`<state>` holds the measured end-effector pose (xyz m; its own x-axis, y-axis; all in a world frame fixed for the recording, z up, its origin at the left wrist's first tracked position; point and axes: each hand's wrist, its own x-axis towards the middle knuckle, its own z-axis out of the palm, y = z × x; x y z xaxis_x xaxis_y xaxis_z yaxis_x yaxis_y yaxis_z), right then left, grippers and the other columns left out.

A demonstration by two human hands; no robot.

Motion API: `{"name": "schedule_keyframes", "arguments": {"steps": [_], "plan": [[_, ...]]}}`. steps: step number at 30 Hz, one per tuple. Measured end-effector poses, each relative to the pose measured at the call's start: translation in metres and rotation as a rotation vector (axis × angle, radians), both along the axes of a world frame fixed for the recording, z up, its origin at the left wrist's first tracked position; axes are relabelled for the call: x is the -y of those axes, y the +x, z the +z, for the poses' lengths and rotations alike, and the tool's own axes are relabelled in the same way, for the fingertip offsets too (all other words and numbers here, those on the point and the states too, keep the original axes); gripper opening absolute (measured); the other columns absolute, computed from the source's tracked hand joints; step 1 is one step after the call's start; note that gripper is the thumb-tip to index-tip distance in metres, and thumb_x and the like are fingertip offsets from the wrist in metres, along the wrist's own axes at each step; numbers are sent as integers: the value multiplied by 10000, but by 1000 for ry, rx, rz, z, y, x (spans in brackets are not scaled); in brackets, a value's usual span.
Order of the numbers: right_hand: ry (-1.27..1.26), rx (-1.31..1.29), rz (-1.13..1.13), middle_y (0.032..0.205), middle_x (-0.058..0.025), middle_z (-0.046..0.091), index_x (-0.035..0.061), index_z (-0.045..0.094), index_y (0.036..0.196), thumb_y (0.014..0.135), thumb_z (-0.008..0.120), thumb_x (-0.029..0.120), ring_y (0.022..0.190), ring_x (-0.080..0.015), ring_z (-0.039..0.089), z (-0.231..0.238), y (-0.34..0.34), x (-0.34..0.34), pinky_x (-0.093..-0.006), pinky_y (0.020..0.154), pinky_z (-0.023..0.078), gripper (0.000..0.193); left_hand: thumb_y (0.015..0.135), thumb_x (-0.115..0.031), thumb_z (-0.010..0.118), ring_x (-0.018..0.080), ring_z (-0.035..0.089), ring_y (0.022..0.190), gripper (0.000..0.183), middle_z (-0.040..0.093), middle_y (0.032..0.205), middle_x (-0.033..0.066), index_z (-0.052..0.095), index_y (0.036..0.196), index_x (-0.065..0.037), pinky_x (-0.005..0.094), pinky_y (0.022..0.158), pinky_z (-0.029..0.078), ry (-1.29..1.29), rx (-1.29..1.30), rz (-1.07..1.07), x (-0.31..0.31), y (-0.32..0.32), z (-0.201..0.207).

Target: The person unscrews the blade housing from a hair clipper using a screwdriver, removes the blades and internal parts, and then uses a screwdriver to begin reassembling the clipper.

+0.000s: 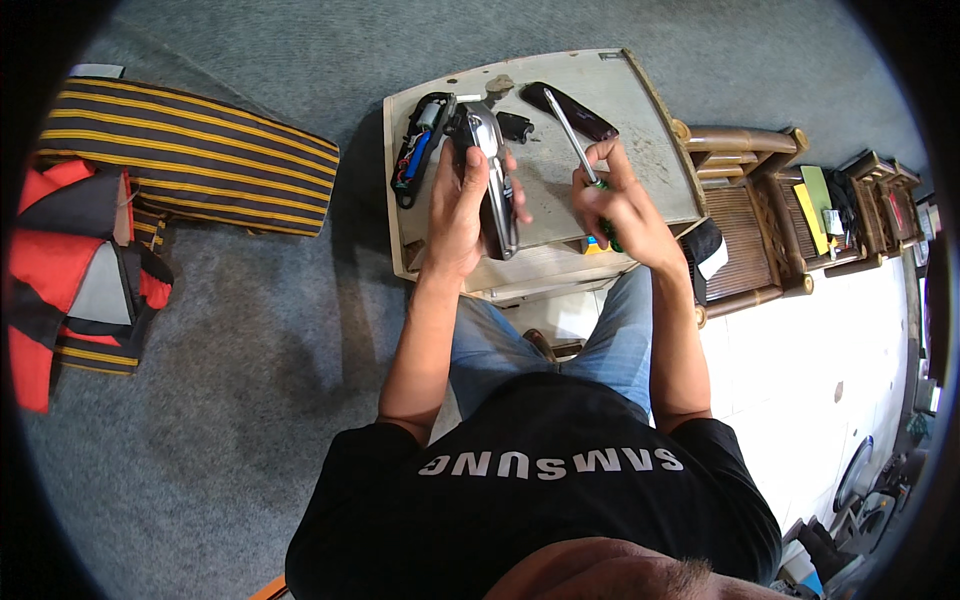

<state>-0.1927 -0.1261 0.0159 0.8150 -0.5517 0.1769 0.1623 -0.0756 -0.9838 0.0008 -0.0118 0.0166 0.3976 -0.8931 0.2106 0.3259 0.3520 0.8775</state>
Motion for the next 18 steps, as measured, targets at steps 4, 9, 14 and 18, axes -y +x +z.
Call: {"name": "schedule_keyframes", "arguments": {"steps": [4, 9, 14, 18], "plan": [[79, 139, 77, 795, -68, 520, 50, 376, 1181, 1000, 384, 111, 505, -111, 450, -8, 1, 8, -268, 552, 432, 191, 1086, -425, 573, 149, 644, 588, 403, 647, 1013, 136, 436, 1247, -82, 285, 481, 560, 54, 40, -60, -8, 7, 1], [62, 88, -53, 815, -63, 528, 35, 389, 1283, 1057, 419, 111, 524, -108, 472, 4, 5, -1, -261, 540, 430, 240, 1109, -496, 471, 128, 608, 555, 463, 619, 984, 123, 488, 1278, -65, 260, 446, 539, 67, 46, -111, -9, 12, -6], [95, 32, -57, 869, -72, 555, 15, 385, 1374, 1063, 468, 94, 555, -111, 496, 16, 0, 2, -253, 550, 424, 332, 1099, -531, 469, 131, 629, 557, 470, 612, 925, 94, 477, 1202, -72, 284, 436, 556, 8, -149, -198, -10, 16, -8], [125, 67, -22, 914, -71, 577, 9, 398, 1402, 1051, 481, 60, 591, -110, 516, -3, 0, 11, -251, 543, 415, 365, 1098, -609, 373, 138, 631, 556, 595, 618, 896, 78, 549, 1089, -40, 293, 454, 559, 47, -189, -256, -9, 16, -6]]}}
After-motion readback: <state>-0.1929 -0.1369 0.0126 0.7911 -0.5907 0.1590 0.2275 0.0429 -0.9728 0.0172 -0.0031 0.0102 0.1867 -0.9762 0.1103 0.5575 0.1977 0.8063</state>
